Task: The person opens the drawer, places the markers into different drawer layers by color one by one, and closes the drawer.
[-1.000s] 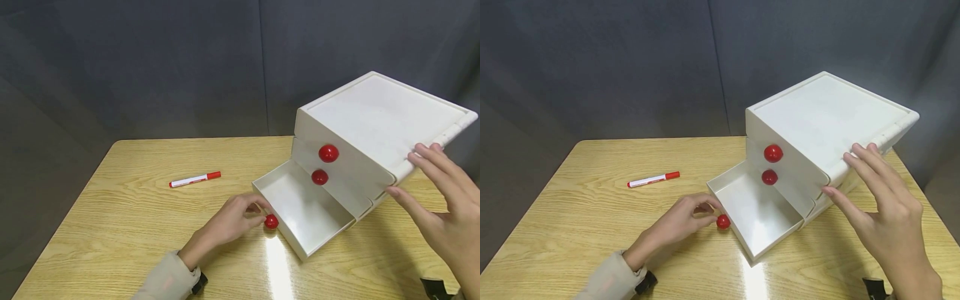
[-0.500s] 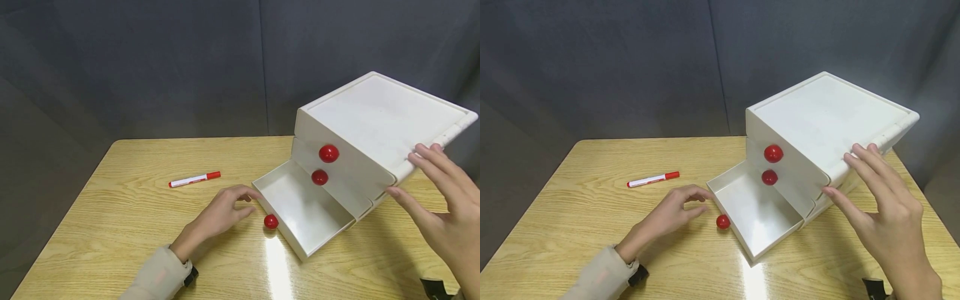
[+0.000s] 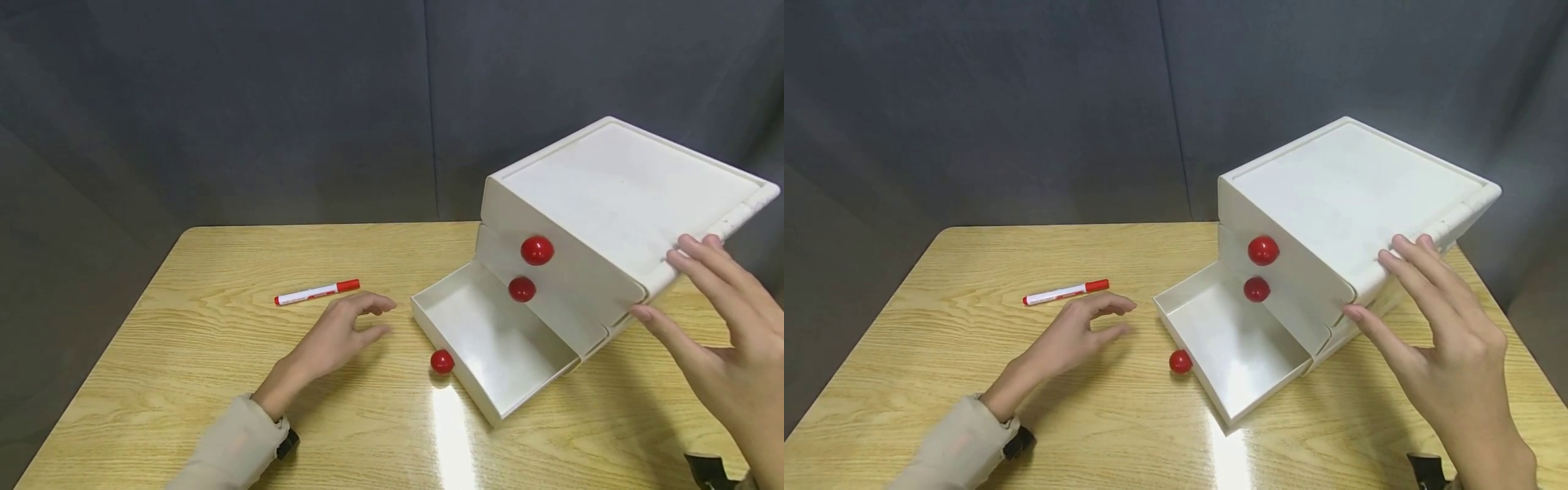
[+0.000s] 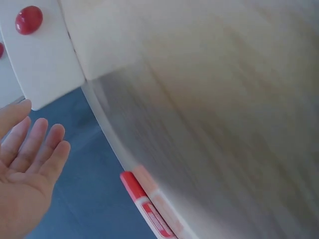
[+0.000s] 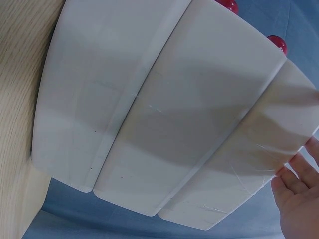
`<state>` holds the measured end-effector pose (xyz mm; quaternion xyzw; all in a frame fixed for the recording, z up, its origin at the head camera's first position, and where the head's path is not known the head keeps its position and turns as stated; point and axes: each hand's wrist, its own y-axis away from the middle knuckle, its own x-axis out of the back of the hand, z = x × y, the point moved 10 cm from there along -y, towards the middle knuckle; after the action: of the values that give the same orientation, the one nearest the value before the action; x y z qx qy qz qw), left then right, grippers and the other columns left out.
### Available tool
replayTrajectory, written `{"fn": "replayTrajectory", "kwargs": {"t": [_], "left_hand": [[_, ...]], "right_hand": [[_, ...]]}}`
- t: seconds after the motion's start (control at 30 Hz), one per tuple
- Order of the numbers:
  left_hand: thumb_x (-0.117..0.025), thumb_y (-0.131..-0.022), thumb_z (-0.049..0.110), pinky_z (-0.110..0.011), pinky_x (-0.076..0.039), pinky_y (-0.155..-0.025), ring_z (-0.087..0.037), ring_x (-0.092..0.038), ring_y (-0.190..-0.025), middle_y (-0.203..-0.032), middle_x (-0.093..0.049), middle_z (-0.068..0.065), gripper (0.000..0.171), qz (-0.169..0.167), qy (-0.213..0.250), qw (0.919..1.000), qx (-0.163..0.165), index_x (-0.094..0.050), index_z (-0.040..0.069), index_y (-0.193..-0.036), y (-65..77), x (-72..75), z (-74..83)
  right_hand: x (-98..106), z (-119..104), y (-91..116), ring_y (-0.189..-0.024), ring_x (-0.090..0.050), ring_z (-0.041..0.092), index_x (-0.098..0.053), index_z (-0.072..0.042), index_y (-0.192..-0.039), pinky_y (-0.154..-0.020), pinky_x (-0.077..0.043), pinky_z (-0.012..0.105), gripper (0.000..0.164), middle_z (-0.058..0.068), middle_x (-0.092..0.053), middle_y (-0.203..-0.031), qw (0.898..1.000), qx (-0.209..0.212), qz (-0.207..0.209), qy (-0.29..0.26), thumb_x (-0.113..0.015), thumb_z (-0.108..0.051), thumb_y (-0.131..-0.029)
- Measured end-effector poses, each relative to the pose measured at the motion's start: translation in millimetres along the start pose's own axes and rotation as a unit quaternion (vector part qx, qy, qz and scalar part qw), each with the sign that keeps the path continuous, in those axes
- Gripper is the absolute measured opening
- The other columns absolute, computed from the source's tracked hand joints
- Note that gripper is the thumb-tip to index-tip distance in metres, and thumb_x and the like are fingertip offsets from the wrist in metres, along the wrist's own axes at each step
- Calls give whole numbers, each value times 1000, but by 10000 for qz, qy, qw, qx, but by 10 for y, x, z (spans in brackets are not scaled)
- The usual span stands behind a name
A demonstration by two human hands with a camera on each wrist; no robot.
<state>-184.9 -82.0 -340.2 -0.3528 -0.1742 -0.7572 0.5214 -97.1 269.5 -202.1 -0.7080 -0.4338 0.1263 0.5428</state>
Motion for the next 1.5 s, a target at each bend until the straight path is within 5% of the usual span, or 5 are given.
{"fn": "replayTrajectory", "kwargs": {"t": [0.93,1.5], "left_hand": [[-72,-90,8,-51,-53,-97,-33,-65,-112,-122,-68,-15,39,654,-373,9954,592,-63,3,-128,76,626,-746],[-67,-92,2,-43,-59,-81,-38,-65,-109,-123,-65,-24,42,422,-785,9896,1126,-58,-2,-133,141,841,-1171]], "right_hand": [[-2,-16,-4,-132,-56,23,-69,12,-111,-116,-39,33,75,22,-67,-125,9999,89,55,7,-69,-57,-83],[-1,-31,-11,-132,-56,22,-69,12,-111,-116,-39,32,74,23,-67,-125,9999,96,39,16,-69,-57,-84]]}}
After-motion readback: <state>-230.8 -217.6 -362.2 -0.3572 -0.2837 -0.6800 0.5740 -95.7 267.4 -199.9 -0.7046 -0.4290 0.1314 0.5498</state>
